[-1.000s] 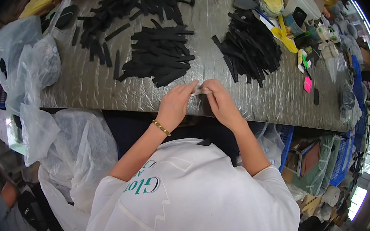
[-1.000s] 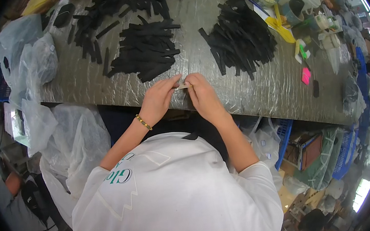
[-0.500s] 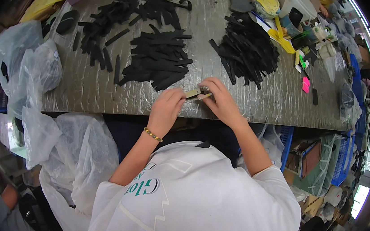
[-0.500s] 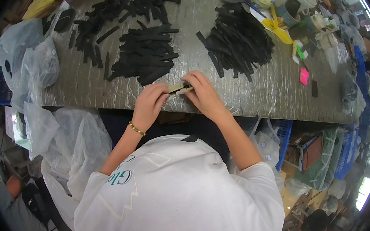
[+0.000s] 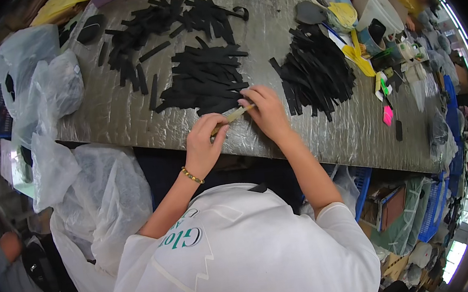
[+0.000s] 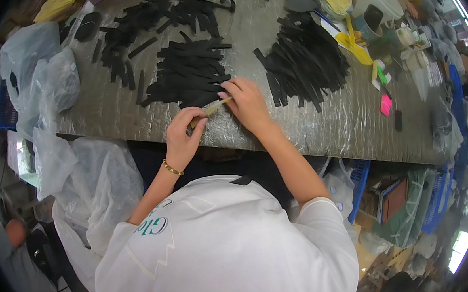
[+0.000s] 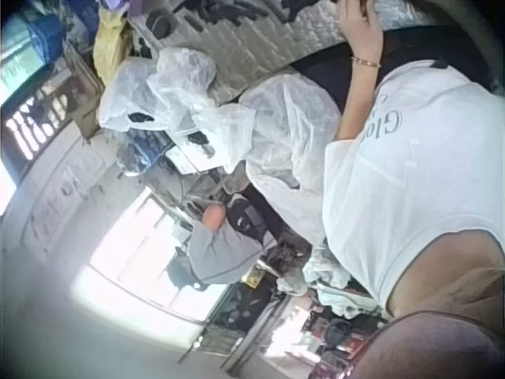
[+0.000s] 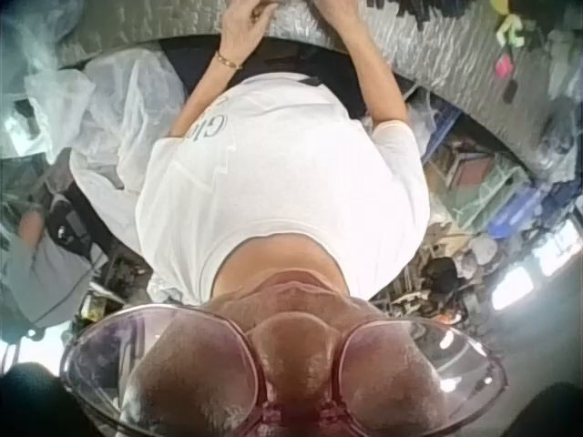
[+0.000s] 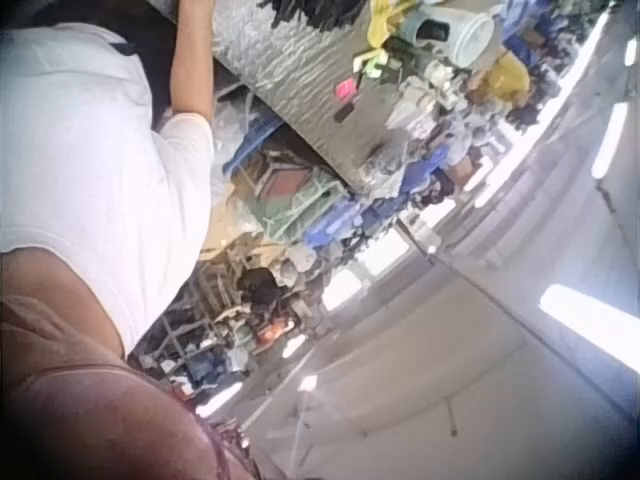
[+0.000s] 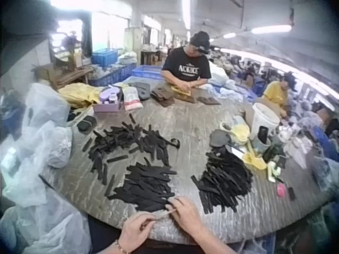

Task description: Manually applying small adhesive or fabric strips to shoe components at a workbench.

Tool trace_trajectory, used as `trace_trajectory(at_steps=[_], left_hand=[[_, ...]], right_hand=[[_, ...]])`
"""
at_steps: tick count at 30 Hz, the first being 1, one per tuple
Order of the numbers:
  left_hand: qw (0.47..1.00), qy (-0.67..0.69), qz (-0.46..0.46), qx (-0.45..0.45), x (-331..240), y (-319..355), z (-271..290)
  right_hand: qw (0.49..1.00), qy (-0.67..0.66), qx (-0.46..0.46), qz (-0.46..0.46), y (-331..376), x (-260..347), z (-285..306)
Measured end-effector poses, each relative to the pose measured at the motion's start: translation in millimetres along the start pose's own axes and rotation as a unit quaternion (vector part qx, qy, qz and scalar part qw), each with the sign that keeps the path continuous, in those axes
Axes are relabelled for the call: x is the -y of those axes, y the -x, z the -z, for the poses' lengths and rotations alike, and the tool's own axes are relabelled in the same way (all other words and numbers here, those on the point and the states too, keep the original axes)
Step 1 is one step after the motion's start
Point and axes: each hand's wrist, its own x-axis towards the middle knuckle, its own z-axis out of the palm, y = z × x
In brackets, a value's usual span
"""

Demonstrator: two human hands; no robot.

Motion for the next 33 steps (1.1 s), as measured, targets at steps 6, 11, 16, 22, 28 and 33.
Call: trace_trajectory(at_steps=[6,11,16,22,28,33], left_hand=[[0.994,0.038,0.082,-0.054,-2,2,12],[0.990,0.019,0.040,-0.131,-8,-8,26],[0.993,-0.046,-0.064,0.082,0,-2,4],[0.985,-0.073,-0.109,0.115,7,-5,-12],[0.982,-0.074,-0.096,0.142,6,3,-15],[0.981,-0.087,-0.117,0.131,5,3,-24]], right_hand=[[0.998,0.022,0.025,0.061,-15,-10,-18],[0.984,0.092,0.014,0.152,13,-6,16],[0.972,0.120,0.093,0.180,53,4,36],[1.000,-0.010,0.027,-0.004,70,9,31],[0.991,-0.023,-0.012,-0.135,77,28,24],[0.983,-0.020,-0.039,-0.178,78,37,20]])
